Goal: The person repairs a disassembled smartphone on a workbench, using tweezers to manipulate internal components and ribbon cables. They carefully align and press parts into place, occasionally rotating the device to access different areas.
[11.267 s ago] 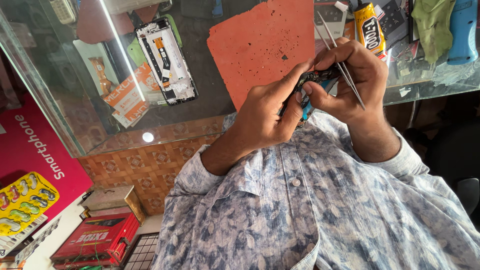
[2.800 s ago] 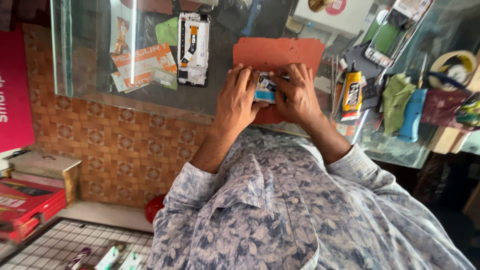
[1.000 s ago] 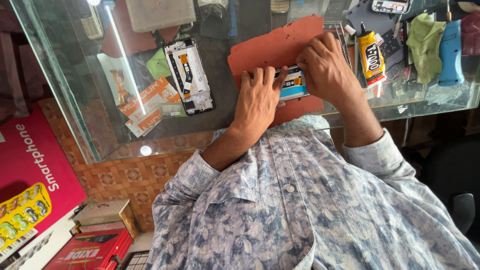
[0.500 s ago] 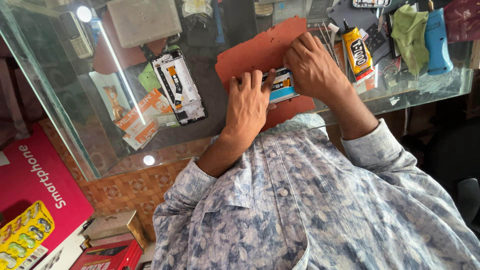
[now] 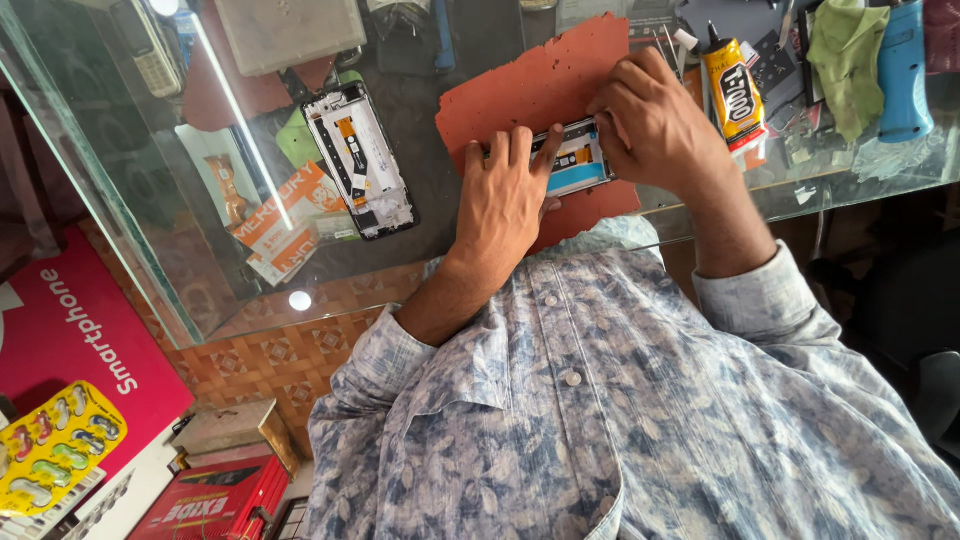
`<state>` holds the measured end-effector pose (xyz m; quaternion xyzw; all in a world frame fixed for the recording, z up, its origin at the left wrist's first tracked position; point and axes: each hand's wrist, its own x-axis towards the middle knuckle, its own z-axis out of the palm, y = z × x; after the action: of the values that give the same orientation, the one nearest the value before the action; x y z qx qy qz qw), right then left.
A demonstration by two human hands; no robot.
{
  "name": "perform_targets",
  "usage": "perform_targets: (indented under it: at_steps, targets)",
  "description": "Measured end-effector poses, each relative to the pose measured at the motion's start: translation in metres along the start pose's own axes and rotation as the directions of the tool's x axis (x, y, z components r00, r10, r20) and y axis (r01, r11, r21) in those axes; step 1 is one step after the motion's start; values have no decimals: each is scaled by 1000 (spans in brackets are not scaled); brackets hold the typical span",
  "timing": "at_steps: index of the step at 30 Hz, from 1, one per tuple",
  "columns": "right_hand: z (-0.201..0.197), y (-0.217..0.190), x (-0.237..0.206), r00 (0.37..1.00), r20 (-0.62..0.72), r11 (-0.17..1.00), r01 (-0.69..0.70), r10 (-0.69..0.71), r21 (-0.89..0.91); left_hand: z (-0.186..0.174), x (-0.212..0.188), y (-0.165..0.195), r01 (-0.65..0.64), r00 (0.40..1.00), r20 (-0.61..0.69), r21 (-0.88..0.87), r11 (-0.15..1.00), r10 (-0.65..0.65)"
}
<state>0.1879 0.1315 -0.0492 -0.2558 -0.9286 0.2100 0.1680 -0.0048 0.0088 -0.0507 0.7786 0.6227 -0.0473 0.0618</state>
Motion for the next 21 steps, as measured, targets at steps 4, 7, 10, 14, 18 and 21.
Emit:
perform_targets:
  at_steps: [4, 7, 10, 14, 18, 21]
  targets:
    - [-4, 8, 6, 995, 94, 999, 31, -33, 21, 2, 2, -2, 6, 1000, -29, -13, 1000, -7]
    - [-4, 14, 9, 989, 139, 998, 55, -58, 24, 2, 3, -2, 6, 1000, 0, -12, 1000, -6]
    - [-2, 18, 10, 984, 169, 998, 68, -65, -12, 2, 5, -2, 14, 1000, 0, -23, 1000, -14]
    - [6, 12, 7, 988, 144, 981, 86, -61, -174, 4, 4, -1, 19, 1000, 6, -20, 1000, -19]
    - [11, 6, 0, 993, 112, 972, 55, -30, -227, 5, 5, -1, 19, 1000, 21, 27, 999, -19]
    - [10, 6, -4, 993, 92, 971, 91, -72, -221, 4, 5, 2, 15, 998, 54, 60, 998, -18]
